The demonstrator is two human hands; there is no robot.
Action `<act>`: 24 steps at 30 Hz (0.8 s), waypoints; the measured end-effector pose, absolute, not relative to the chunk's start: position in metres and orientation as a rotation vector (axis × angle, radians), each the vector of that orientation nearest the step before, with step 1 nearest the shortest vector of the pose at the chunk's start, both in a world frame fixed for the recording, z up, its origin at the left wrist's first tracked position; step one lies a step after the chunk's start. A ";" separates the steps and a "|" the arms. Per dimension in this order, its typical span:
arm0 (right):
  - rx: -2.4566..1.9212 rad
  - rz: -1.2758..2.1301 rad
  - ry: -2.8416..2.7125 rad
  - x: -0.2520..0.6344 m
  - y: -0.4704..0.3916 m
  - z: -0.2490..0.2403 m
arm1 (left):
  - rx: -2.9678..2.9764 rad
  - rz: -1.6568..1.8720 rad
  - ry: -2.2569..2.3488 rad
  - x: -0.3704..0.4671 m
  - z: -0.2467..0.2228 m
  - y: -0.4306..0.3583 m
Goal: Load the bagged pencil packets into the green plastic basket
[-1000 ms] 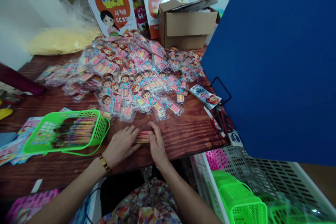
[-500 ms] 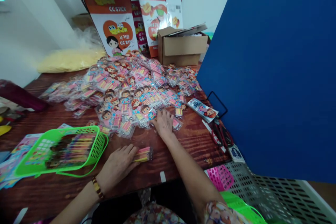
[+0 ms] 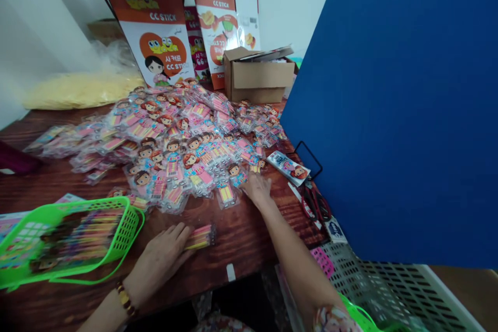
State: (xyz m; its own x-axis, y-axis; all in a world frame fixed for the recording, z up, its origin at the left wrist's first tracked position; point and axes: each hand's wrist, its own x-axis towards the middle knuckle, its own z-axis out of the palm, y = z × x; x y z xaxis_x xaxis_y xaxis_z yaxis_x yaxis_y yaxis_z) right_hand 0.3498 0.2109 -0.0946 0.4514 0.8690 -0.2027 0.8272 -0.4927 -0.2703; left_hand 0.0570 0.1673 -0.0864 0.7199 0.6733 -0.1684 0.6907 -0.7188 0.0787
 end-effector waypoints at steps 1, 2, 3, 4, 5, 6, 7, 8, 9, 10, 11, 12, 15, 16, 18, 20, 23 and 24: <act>-2.579 0.455 -1.526 0.352 0.212 -0.095 | 2.792 -0.173 1.117 0.056 -0.089 0.167; -2.586 0.431 -1.544 0.352 0.211 -0.096 | 2.801 -0.146 1.122 0.055 -0.092 0.166; -2.594 0.407 -1.557 0.350 0.210 -0.098 | 2.812 -0.117 1.126 0.054 -0.096 0.166; -2.603 0.389 -1.555 0.348 0.208 -0.100 | 2.823 -0.092 1.130 0.053 -0.099 0.166; -2.615 0.375 -1.533 0.347 0.207 -0.102 | 2.829 -0.074 1.131 0.052 -0.101 0.166; -2.628 0.378 -1.499 0.345 0.207 -0.102 | 2.831 -0.066 1.127 0.052 -0.103 0.166; -2.641 0.397 -1.468 0.344 0.207 -0.102 | 2.830 -0.067 1.120 0.051 -0.104 0.167; -2.651 0.437 -1.448 0.343 0.208 -0.101 | 2.825 -0.074 1.113 0.051 -0.104 0.167; -2.657 0.492 -1.440 0.344 0.209 -0.098 | 2.818 -0.083 1.109 0.051 -0.103 0.167; -2.656 0.550 -1.444 0.344 0.209 -0.096 | 2.812 -0.092 1.109 0.051 -0.102 0.167; -2.642 0.593 -1.461 0.346 0.209 -0.094 | 2.807 -0.100 1.112 0.051 -0.100 0.167; -2.626 0.614 -1.476 0.348 0.207 -0.092 | 2.803 -0.106 1.114 0.051 -0.099 0.166; -2.621 0.572 -1.463 0.360 0.190 -0.092 | 2.791 -0.125 1.111 0.053 -0.096 0.166; -2.626 0.555 -1.412 0.366 0.182 -0.095 | 2.787 -0.127 1.108 0.054 -0.096 0.166; -2.561 0.556 -1.260 0.375 0.163 -0.102 | 2.773 -0.126 1.115 0.055 -0.094 0.166; -2.332 0.610 -1.161 0.377 0.150 -0.111 | 2.758 -0.131 1.128 0.057 -0.092 0.166; -1.935 0.720 -1.269 0.356 0.149 -0.121 | 2.745 -0.166 1.127 0.059 -0.088 0.168; -1.849 0.739 -1.358 0.344 0.153 -0.123 | 2.745 -0.177 1.123 0.059 -0.087 0.168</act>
State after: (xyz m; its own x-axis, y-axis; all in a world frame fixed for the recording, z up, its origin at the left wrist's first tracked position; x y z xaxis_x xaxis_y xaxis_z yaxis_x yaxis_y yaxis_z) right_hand 0.3439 0.1530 -0.1227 0.2822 0.9588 -0.0338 0.5492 -0.1903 -0.8138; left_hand 0.0589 0.1680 -0.0868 0.7095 0.6830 -0.1737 0.7033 -0.7020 0.1121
